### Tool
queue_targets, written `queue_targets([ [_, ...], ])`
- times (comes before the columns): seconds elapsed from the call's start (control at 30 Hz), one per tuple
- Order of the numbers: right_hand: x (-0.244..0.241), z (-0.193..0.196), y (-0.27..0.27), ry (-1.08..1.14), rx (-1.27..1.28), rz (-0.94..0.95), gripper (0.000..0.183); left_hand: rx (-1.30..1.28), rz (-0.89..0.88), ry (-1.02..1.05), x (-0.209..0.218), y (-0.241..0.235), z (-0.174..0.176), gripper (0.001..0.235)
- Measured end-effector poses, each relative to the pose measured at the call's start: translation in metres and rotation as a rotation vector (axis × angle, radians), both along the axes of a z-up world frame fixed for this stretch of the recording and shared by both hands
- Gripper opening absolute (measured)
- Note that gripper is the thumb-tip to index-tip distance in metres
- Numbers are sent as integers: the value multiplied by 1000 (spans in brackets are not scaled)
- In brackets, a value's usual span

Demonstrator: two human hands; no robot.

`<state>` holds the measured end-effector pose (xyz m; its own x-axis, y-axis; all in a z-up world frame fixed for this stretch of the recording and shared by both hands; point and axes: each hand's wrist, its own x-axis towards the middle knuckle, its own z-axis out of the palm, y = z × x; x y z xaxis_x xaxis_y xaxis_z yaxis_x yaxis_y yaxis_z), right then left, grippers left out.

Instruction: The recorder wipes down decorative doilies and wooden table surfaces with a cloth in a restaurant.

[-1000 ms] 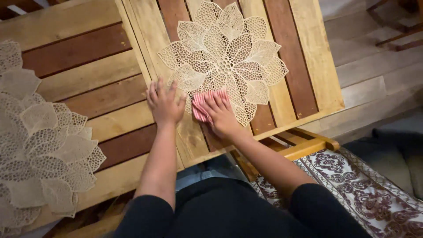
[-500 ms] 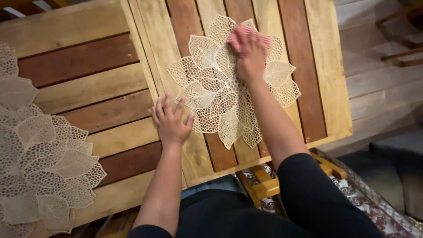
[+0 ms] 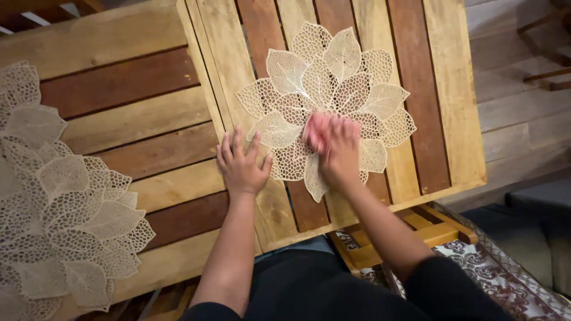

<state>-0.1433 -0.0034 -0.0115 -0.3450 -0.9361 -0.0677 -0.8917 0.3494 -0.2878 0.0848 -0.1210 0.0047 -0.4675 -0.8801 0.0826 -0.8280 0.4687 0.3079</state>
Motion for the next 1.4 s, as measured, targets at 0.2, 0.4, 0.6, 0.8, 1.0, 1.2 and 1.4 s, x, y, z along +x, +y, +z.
queue_targets([
  [0.2,-69,-50,-124,-19,-146,-111,67,-9,2,11,1,3,0,56],
  [0.4,18,0,-147,-106,-121,121,66,-8,7,21,5,3,-10,64],
  [0.6,70,-10,-102,-156,-67,323,66,-7,21,20,6,2,-19,57],
  [0.8,54,-16,-164,-73,-144,216,69,-30,24,61,3,3,-7,60],
  [1.0,70,18,-93,-161,-119,215,61,-56,10,73,3,1,-9,61],
  [1.2,43,18,19,-160,-5,0,61,-45,18,75,3,2,-5,59],
  [1.4,-51,-25,-21,72,-149,-311,72,-62,21,48,3,0,-11,60],
])
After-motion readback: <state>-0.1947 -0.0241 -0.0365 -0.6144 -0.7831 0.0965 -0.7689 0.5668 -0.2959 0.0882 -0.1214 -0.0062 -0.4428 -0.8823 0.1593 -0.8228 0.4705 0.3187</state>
